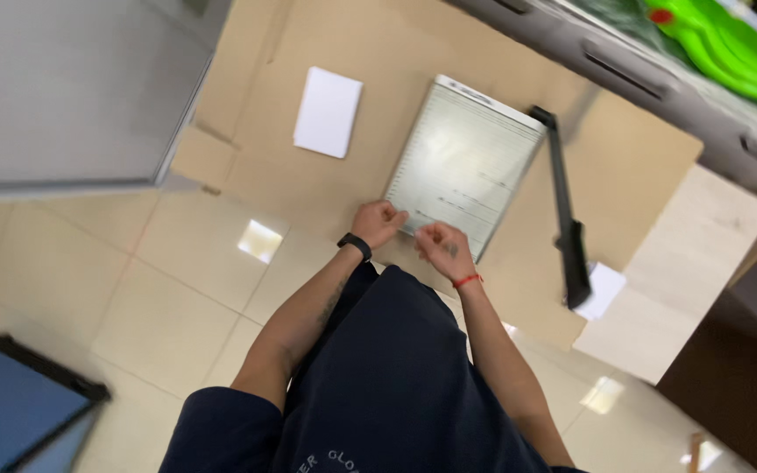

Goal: The person uses a paper cutter to trim stacks of white paper on a cardboard work surface. They repeatedly align the paper against the cutter's guide, lower the blade to cut, then stack the trimmed pieces to the side. The process is repeated for multiple batches throughout the clip.

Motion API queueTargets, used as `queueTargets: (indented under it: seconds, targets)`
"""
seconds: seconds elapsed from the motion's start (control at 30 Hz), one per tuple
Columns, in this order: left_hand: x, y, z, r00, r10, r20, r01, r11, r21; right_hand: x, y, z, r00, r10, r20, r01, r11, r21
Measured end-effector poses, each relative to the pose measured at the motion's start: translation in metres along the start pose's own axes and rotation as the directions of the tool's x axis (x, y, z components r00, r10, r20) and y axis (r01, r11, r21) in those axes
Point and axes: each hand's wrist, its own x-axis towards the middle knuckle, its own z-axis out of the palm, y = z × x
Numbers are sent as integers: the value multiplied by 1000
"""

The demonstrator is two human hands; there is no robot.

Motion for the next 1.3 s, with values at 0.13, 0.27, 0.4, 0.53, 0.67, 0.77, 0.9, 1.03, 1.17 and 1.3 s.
queueTargets:
  seconds: [0.13, 0.27, 0.4, 0.53, 0.67, 0.77, 0.9, 1.03, 1.17, 1.3]
  targets:
    - [-1, -59, -68, 977, -194, -94, 175, 969, -173, 89, -38, 66, 979, -192, 64, 202, 931, -304]
    - [-17, -94, -112, 929, -290, -230, 214, 928, -306, 165, -80, 136, 880, -440, 180, 465, 719, -516]
    - [-14, -112, -140, 919, -280, -279, 151, 901, -407, 226, -96, 193, 807, -540, 240, 502, 412, -760]
    - [-5, -125, -152, 912, -300, -280, 143, 872, -468, 236, -121, 211, 870, -410, 273, 409, 294, -864]
    - [4, -128, -159, 919, -277, -280, 117, 871, -478, 254, -107, 207, 895, -355, 269, 350, 189, -917]
    - [13, -131, -157, 919, -259, -299, 100, 883, -458, 265, -101, 201, 907, -328, 265, 332, 166, -929]
    - [21, -138, -150, 918, -234, -320, 71, 892, -447, 267, -119, 196, 924, -278, 262, 325, 212, -922]
    - [21, -142, -148, 917, -236, -320, 93, 910, -404, 268, -128, 203, 940, -267, 213, 273, 211, -939]
    - [15, -137, -153, 909, -229, -347, 71, 908, -413, 258, -138, 214, 935, -257, 244, 289, 159, -944]
    - [20, -144, -149, 910, -202, -362, 35, 908, -418, 257, -145, 216, 928, -264, 263, 305, 130, -944]
